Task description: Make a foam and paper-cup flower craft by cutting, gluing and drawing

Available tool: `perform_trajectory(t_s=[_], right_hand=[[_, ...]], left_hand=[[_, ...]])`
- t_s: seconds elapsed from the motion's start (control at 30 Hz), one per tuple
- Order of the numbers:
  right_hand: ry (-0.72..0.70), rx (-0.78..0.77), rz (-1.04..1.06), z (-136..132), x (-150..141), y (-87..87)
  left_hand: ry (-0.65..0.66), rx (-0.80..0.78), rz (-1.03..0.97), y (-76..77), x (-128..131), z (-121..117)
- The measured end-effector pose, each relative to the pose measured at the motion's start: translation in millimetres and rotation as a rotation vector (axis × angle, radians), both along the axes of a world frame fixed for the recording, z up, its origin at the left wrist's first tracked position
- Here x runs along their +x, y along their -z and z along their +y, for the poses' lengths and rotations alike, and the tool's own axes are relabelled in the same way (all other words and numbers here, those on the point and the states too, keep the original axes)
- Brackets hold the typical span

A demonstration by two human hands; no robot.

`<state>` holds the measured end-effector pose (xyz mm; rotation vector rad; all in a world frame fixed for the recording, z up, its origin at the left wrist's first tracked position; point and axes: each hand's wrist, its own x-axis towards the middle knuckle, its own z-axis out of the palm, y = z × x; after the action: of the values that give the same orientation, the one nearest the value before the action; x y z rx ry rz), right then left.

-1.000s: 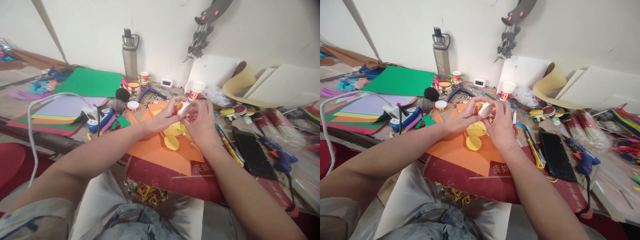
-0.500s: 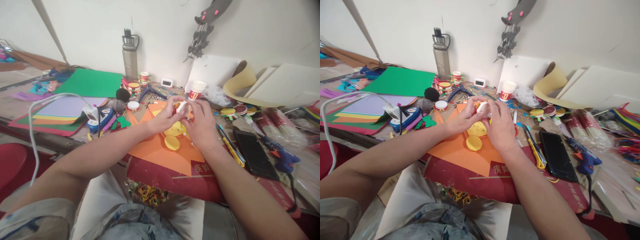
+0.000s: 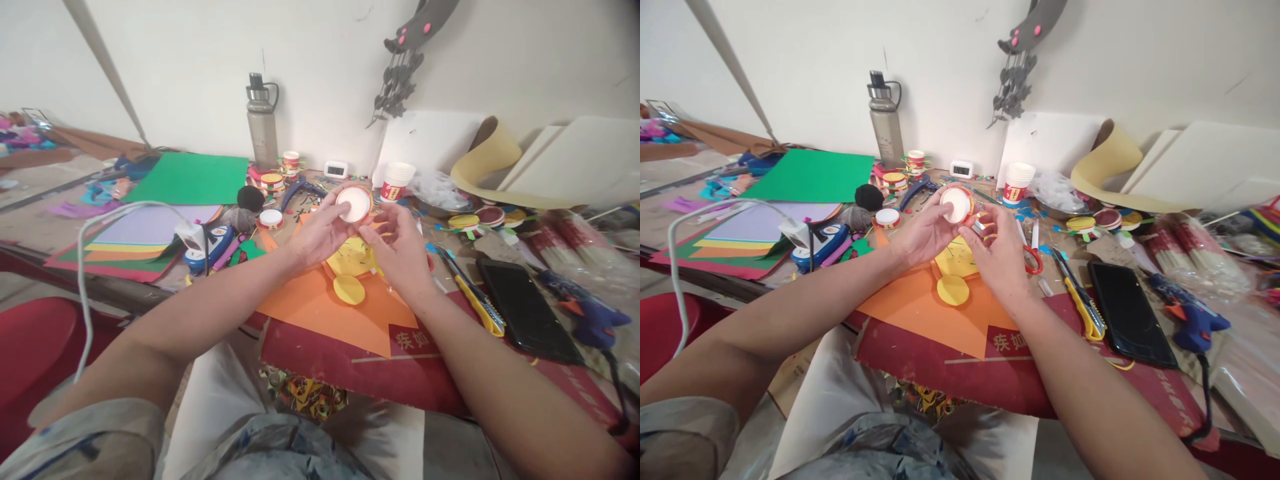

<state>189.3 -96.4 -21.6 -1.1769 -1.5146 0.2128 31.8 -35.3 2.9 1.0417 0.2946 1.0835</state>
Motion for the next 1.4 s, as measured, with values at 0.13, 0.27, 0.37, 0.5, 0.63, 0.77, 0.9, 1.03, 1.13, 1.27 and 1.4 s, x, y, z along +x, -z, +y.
perform_trajectory(t_s=[0.13, 0.27, 0.37, 0.5, 0.63, 0.77, 0.9, 1.03, 1.13, 1.27, 1.4], right_hand=[[0.023, 0.013, 0.023, -3, -4, -5.0], [0.084, 0.033, -0.029, -7, -6, -10.2], [0.099, 0.032, -0.065, -7, -5, -11.8], [0.140, 0.093, -0.077, -6, -2, -12.7], [0.149, 0.161, -0.064, -4, 2, -12.2], [0.158, 0.217, -0.099, -4, 5, -12.7], [0.189, 0.292, -0.155, -8, 6, -16.5], [0.204, 0.308, -0.210, -10, 8, -20.0], [0.184, 0.297, -0.238, -10, 9, -20.8], [0.198, 0.306, -0.261, -10, 10, -20.5], [0.202, 0.308, -0.290, -10, 10, -20.6]], left_hand=[[-0.001, 0.003, 0.055, 7.6, 0, 7], [0.026, 0.033, 0.088, 11.1, -2, 4], [0.022, 0.035, 0.087, 9.9, -3, 0], [0.007, 0.093, 0.121, 7.7, -3, -5], [-0.031, 0.151, 0.131, 8.4, -1, -5], [-0.072, 0.208, 0.145, 10.6, -1, -4], [-0.086, 0.259, 0.151, 11.3, -2, -4], [-0.098, 0.281, 0.184, 11.3, -1, -3], [-0.108, 0.306, 0.181, 11.9, -1, -1], [-0.107, 0.332, 0.178, 11.8, 0, -1], [-0.140, 0.325, 0.195, 10.7, -1, -3]])
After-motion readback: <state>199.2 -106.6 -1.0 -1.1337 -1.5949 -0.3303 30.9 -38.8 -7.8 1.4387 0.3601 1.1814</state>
